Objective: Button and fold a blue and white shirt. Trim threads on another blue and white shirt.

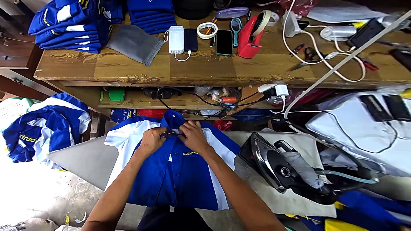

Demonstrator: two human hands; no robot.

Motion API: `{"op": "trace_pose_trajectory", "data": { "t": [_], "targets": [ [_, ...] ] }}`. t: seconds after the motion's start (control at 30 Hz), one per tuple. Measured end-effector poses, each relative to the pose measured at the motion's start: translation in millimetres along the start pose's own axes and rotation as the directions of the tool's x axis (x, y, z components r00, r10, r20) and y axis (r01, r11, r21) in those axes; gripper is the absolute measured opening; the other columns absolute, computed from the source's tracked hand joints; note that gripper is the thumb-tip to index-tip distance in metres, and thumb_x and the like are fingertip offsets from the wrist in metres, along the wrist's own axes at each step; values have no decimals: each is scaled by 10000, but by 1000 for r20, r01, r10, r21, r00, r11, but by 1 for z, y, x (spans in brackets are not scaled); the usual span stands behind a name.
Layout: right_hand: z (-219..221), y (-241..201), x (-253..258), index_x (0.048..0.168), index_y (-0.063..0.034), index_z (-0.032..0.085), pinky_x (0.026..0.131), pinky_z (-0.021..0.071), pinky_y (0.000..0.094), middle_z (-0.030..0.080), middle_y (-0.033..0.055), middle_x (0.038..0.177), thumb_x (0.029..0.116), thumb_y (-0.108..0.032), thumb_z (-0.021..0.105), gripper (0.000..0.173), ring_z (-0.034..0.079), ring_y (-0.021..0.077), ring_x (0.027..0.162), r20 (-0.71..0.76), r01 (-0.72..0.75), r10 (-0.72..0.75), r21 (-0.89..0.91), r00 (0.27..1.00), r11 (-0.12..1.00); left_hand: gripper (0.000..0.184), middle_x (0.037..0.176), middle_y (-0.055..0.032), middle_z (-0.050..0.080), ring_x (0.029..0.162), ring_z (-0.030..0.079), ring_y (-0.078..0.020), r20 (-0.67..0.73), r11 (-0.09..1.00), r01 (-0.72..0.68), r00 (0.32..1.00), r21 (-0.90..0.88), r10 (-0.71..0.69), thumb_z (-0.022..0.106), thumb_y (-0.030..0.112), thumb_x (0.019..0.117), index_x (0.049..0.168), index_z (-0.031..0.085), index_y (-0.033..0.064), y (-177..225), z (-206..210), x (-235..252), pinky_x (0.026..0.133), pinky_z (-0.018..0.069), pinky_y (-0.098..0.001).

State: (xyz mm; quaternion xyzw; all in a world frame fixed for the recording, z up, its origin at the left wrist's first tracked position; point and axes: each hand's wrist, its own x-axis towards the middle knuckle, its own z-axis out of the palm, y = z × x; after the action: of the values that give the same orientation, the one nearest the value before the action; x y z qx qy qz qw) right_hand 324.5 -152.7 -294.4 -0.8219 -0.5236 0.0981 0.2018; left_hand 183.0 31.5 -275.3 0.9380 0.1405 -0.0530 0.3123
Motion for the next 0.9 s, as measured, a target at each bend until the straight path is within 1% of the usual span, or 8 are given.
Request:
{"op": "trace_pose_trajectory", "data": {
  "t": [0.1, 0.2, 0.33, 0.43, 0.53, 0.63, 0.8, 0.9],
  "targets": [
    [15, -1, -20, 940, -88, 705, 897, 473, 541, 694, 113, 918, 953, -260, 648, 182, 659, 337, 964, -181, 22, -29, -36, 983, 999, 199, 857, -129, 728, 826, 724, -297, -216, 994, -105, 971, -19, 98, 645, 222, 946, 933, 722, 39, -11, 24, -19, 750, 583, -505],
    [30, -3, -36, 900, -92, 700, 867, 500, 492, 706, 106, 927, 941, -228, 662, 147, 666, 318, 951, -305, 12, -9, 8, 952, 1000, 202, 809, -129, 712, 775, 712, -285, -290, 994, -102, 953, -35, 87, 672, 221, 927, 880, 711, 29, -13, 43, -36, 711, 581, -486],
    [36, -11, -42, 861, -48, 694, 923, 527, 379, 702, 129, 919, 904, -118, 679, 84, 662, 297, 961, -360, 14, 53, 182, 931, 983, 312, 866, -102, 716, 794, 691, -248, -116, 984, 64, 990, -168, -84, 664, 342, 943, 1045, 717, 52, 7, 31, -44, 746, 565, -469],
    [34, -11, -42, 874, -39, 694, 928, 524, 369, 701, 132, 913, 911, -106, 683, 78, 661, 293, 952, -380, 57, 23, 198, 925, 979, 319, 757, -17, 627, 634, 548, -109, -175, 921, 61, 975, -385, -138, 637, 350, 974, 1090, 723, 67, 23, 10, -35, 626, 491, -315],
    [32, -12, -41, 881, -41, 699, 933, 514, 363, 698, 126, 911, 917, -102, 675, 75, 655, 285, 946, -389, 88, -4, 199, 921, 976, 270, 983, -112, 718, 865, 676, -187, -180, 961, -13, 983, -277, -38, 602, 247, 1005, 1097, 755, 44, 37, -8, -12, 834, 563, -360],
    [26, -16, -39, 896, -36, 709, 946, 513, 368, 708, 125, 921, 925, -95, 670, 76, 662, 282, 958, -403, 88, 7, 219, 915, 972, 272, 1099, -146, 698, 1037, 657, -222, 83, 959, 29, 996, -282, -6, 601, 245, 1007, 1089, 744, 28, 41, -11, 8, 973, 511, -397],
    [20, -23, -36, 907, -44, 723, 950, 520, 350, 722, 117, 937, 940, -82, 644, 94, 671, 262, 976, -430, 95, 20, 245, 903, 965, 163, 969, -55, 719, 902, 652, -108, 182, 887, 123, 982, -445, -45, 674, 192, 953, 1021, 754, 67, 32, -3, 9, 874, 527, -336],
    [20, -29, -35, 889, -43, 722, 931, 524, 344, 721, 113, 924, 936, -76, 636, 103, 670, 259, 962, -432, 85, 31, 246, 901, 966, 145, 891, -15, 701, 825, 628, -77, 180, 888, 150, 981, -434, -78, 705, 210, 929, 978, 752, 82, 33, -3, 6, 811, 518, -309]
  ]
}}
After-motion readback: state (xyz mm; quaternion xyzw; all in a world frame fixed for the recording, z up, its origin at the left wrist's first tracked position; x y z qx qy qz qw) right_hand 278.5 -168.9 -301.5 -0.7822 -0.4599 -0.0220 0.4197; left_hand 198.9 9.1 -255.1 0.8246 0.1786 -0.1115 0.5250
